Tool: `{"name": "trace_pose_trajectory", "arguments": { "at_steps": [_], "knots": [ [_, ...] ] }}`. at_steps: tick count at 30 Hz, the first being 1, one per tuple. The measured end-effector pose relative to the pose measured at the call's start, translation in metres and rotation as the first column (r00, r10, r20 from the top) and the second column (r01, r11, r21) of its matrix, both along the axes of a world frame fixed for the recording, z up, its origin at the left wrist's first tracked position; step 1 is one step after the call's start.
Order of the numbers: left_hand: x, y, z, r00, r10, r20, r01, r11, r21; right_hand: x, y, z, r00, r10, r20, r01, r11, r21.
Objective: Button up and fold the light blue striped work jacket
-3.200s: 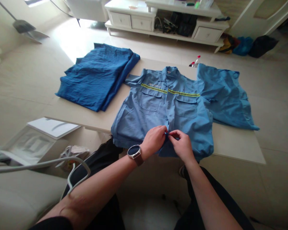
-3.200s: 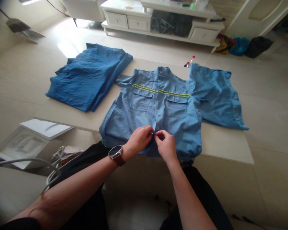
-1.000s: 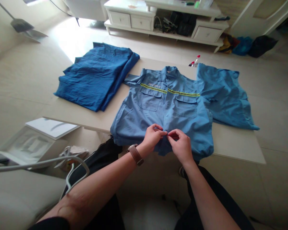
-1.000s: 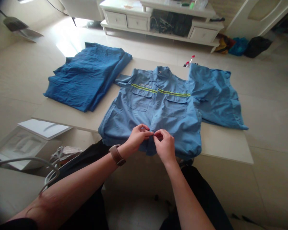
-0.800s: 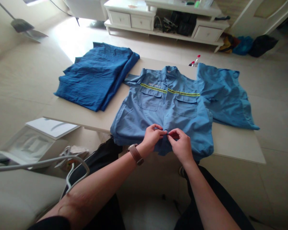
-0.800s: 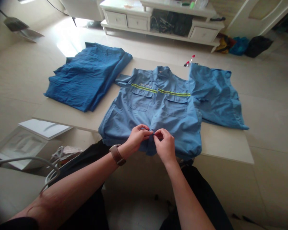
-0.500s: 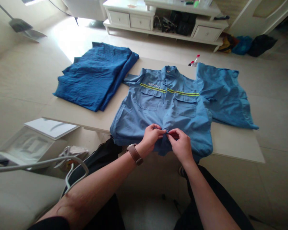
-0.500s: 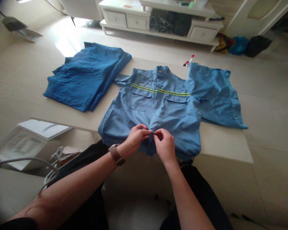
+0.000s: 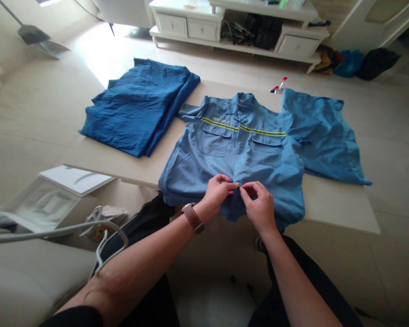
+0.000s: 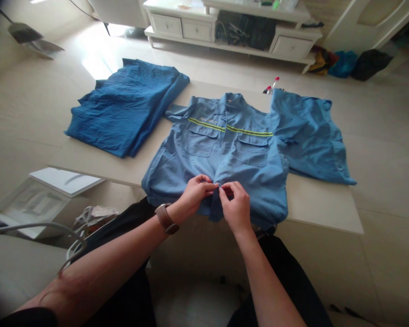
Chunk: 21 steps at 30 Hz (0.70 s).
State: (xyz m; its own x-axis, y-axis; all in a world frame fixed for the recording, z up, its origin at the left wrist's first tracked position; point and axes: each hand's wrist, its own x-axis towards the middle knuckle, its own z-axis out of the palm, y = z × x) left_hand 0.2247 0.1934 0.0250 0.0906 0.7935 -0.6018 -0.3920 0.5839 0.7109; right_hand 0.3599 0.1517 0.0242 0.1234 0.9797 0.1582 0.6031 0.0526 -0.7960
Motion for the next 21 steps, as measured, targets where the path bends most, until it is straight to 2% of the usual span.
{"name": "trace_pose_trajectory", "arguments": {
  "at_steps": [5, 8, 12, 15, 21],
  "knots": [
    [-0.0002, -0.0011, -0.0017, 1.0, -0.023, -0.009, 0.024, 0.999, 0.046, 0.0003, 0.0003, 0.0016, 0.999, 0.03, 0.028, -0.03, 0.999, 0.018],
    [-0.0009, -0.0016, -0.0029, 0.999, -0.038, -0.024, 0.039, 0.999, 0.027, -0.0004, -0.0004, 0.0025, 0.998, 0.044, 0.049, -0.045, 0.998, 0.032],
    [-0.0031, -0.0034, -0.0073, 0.985, -0.167, -0.047, 0.165, 0.985, -0.045, -0.002, -0.0011, 0.0032, 0.996, 0.046, 0.073, -0.048, 0.998, 0.038],
    [-0.0042, -0.0053, -0.0098, 0.969, -0.247, -0.014, 0.246, 0.968, -0.049, -0.002, -0.0009, 0.003, 0.995, 0.053, 0.085, -0.056, 0.998, 0.037],
    [-0.0036, -0.0061, -0.0072, 0.977, -0.213, -0.028, 0.212, 0.977, -0.017, -0.0002, -0.0004, 0.0002, 0.996, 0.041, 0.076, -0.044, 0.999, 0.031]
  ]
}}
